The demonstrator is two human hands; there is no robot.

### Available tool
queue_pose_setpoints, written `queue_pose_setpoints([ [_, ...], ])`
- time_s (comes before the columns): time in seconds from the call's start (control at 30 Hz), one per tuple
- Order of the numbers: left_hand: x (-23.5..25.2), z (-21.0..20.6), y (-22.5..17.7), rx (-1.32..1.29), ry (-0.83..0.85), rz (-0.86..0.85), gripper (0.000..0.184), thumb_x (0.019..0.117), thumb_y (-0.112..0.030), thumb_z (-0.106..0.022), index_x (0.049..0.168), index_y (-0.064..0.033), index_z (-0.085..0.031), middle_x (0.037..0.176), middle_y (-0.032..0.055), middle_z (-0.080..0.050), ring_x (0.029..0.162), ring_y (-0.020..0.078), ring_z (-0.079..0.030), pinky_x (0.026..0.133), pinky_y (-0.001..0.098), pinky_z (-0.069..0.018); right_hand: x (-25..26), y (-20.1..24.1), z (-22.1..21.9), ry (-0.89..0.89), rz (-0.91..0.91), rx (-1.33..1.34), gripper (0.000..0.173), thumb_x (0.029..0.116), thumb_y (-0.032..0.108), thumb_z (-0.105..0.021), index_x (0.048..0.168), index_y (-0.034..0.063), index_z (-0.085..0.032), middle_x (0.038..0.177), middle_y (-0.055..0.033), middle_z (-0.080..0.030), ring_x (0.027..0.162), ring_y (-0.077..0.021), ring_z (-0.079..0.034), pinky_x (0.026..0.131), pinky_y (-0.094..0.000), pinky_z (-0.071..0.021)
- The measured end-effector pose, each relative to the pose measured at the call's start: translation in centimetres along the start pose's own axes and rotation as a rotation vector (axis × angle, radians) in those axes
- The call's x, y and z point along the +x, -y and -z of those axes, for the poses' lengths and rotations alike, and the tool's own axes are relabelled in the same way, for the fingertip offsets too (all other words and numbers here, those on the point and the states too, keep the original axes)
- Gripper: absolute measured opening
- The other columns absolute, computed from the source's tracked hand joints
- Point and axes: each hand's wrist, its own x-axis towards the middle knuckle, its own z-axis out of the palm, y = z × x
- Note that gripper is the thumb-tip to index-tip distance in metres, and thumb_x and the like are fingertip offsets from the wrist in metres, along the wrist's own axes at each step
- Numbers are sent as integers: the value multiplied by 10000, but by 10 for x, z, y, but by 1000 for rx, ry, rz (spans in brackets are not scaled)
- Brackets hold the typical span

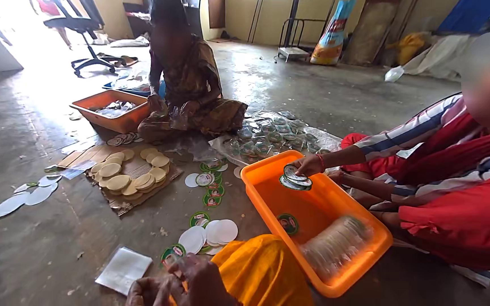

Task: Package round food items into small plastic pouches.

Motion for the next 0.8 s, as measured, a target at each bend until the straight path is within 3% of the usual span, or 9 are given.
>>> queue_pose_setpoints([
  [0.07, 4, -3, 4, 37, -72, -104, 210, 822, -39, -623, 977, 45, -509, 707, -84, -511, 578, -40, -510, 560, 160, -475, -4, 8, 2, -52, -6, 38, 419, 900, 291, -724, 1201, 1, -695, 1164, -165, -698, 993, -243, -704, 822, -377, -603],
  [0.13, 6, -2, 1, 26, -91, -187, 181, 800, 12, -621, 946, 38, -517, 694, -100, -533, 584, -63, -517, 574, 134, -482, -5, 14, 2, -69, -51, 93, 594, 857, 371, -780, 1288, -14, -645, 1257, -188, -658, 1150, -278, -655, 950, -405, -571],
  [0.2, 3, -4, -6, -9, -92, -214, 194, 784, 35, -629, 944, 10, -522, 658, -115, -528, 547, -57, -504, 535, 137, -469, -3, 10, -2, -26, -136, 125, 614, 860, 339, -761, 1334, -16, -598, 1187, -148, -675, 1041, -242, -675, 889, -404, -579],
  [0.3, -2, -8, -17, 45, -96, -239, 192, 820, 59, -631, 988, 38, -540, 620, -95, -514, 499, -41, -478, 492, 144, -446, 4, 2, 2, 62, -200, 123, 523, 865, 108, -681, 1357, -16, -555, 998, -108, -723, 802, -227, -716, 714, -421, -600],
  [0.4, 0, 1, -17, 309, -125, -304, 192, 846, 0, -618, 1011, 98, -609, 601, 3, -510, 486, 28, -464, 485, 203, -428, 7, -4, 8, 48, -149, -4, 465, 815, 2, -646, 1277, -21, -607, 947, -103, -722, 762, -235, -715, 680, -421, -601],
  [0.47, 3, 5, -15, 461, -145, -348, 196, 840, -10, -640, 1003, 95, -663, 602, 78, -554, 490, 131, -507, 495, 311, -457, 6, -1, 13, 28, -80, -70, 362, 817, 14, -682, 1177, -23, -659, 1005, -135, -716, 850, -254, -723, 746, -402, -612],
  [0.63, 16, 4, -16, 454, -131, -300, 202, 770, -61, -699, 954, 19, -723, 679, 87, -648, 548, 197, -594, 557, 426, -526, -12, 44, 13, -43, 133, 175, 109, 885, -38, -664, 947, 4, -744, 985, -140, -725, 945, -199, -718, 851, -307, -608],
  [0.7, 21, 1, -20, 421, -141, -238, 209, 779, -109, -715, 947, 11, -740, 692, 87, -656, 561, 203, -599, 572, 437, -528, -16, 49, 11, -30, 51, 223, 186, 904, -62, -608, 1025, -29, -744, 1062, -161, -735, 1021, -205, -720, 915, -315, -597],
  [0.8, 21, 2, -26, 392, -152, -138, 176, 858, -127, -712, 977, -3, -750, 688, 71, -654, 557, 172, -597, 575, 381, -536, -22, 48, 12, 108, -131, 254, 351, 966, -13, -540, 1294, -88, -639, 1279, -218, -673, 1158, -235, -684, 1008, -347, -560],
])
